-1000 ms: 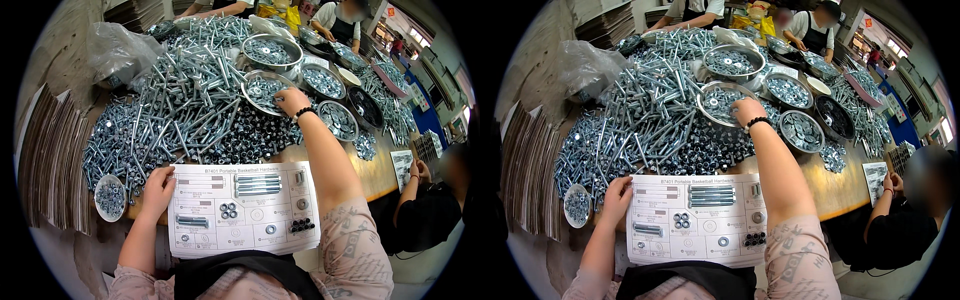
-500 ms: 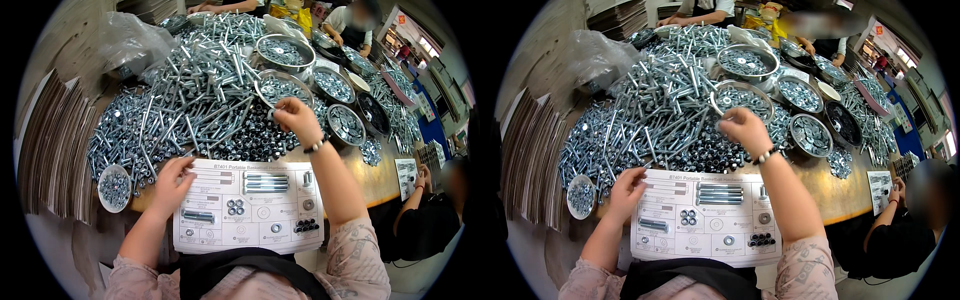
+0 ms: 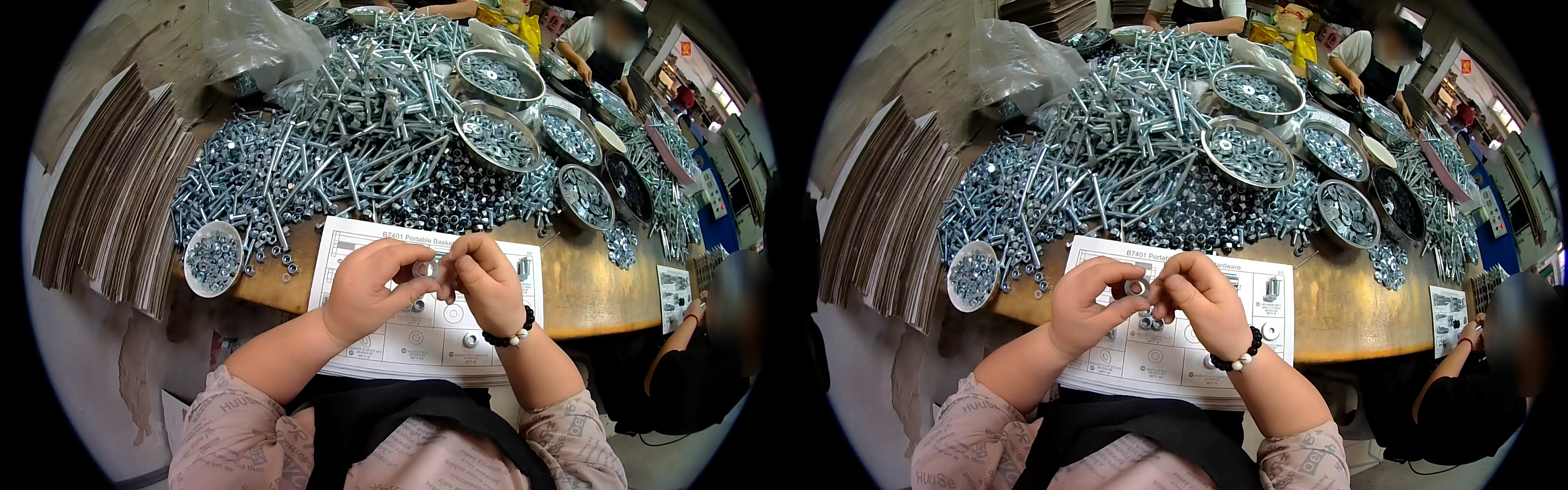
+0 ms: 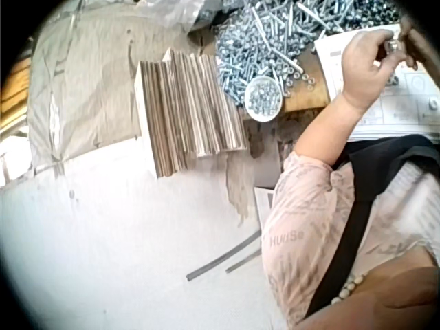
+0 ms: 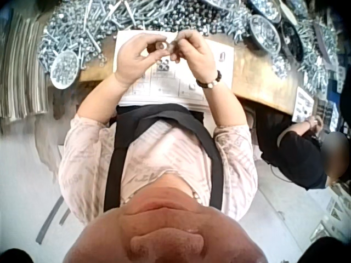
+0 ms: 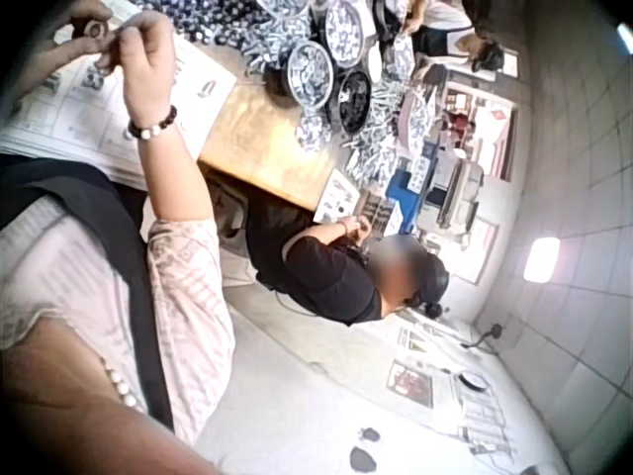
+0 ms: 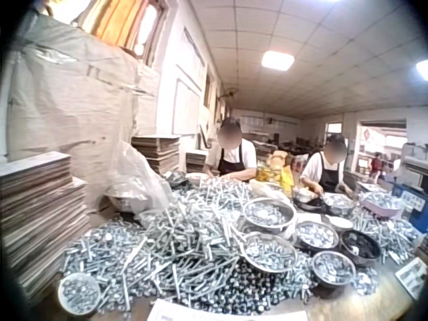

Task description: The person sorts metal fasteners from a large pile on a workbench and places them onto a printed hardware layout sheet. They pick up bolts, nuts, and washers by hand and arrange them into designated spots on the sheet, repeating the process throughout the clip.

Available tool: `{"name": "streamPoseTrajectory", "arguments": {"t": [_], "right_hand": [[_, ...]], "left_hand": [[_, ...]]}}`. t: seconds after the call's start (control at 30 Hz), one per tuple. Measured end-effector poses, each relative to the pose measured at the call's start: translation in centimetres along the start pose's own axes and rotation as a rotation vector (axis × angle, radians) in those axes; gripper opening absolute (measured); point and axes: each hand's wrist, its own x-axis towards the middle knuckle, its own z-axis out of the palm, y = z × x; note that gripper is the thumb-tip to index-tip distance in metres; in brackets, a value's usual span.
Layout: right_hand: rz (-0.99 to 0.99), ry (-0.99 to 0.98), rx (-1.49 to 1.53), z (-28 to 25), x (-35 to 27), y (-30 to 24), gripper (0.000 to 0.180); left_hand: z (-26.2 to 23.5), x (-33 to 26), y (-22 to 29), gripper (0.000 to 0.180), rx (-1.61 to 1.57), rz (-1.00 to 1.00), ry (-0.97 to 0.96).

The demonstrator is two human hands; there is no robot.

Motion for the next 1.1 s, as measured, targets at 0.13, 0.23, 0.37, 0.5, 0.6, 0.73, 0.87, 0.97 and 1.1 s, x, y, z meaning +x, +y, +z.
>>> {"name": "streamPoseTrajectory", "arguments": {"t": [0.13, 0.23, 0.37, 0.5, 0.6, 0.73, 0.87, 0.97, 1.1], "right_hand": [[-0.004, -0.015, 0.034, 1.1, -1.2, -0.1, 0.014], [-0.004, -0.013, 0.016, 1.8, -2.1, -0.2, 0.014], [0.015, -0.05, -0.145, 2.2, -2.7, -0.1, 0.016], [0.075, -0.084, -0.509, 2.0, -2.0, -1.1, 0.011], [-0.321, 0.118, -0.955, -0.4, 1.8, -3.5, 0.012], [-0.443, 0.606, -1.212, -5.7, 7.4, -10.4, 0.025], [-0.335, 0.615, -1.192, -11.3, 6.1, -11.2, 0.035], [-0.186, 0.566, -1.08, -13.1, 0.1, -6.8, 0.03], [0.092, 0.589, -0.856, -13.4, -10.1, -1.0, 0.024]], "left_hand": [[0.2, -1.3, 0.6, 0.033, -0.143, -0.054, 0.048], [0.4, -2.3, 0.8, 0.036, -0.226, -0.05, 0.081], [-0.1, -2.9, 1.5, 0.04, -0.168, -0.123, -0.017], [0.0, -3.4, 0.7, 0.042, -0.118, -0.157, -0.091], [-1.2, -3.3, -1.1, 0.041, -0.082, -0.267, -0.088], [-3.2, -2.3, -4.7, 0.032, 0.235, -0.346, -0.047], [-5.3, -2.4, -8.5, 0.034, 0.497, -0.411, -0.047], [-6.2, -2.9, -10.9, 0.032, 0.678, -0.516, -0.178], [-6.6, -3.2, -13.2, 0.036, 0.637, -0.517, -0.285]]}}
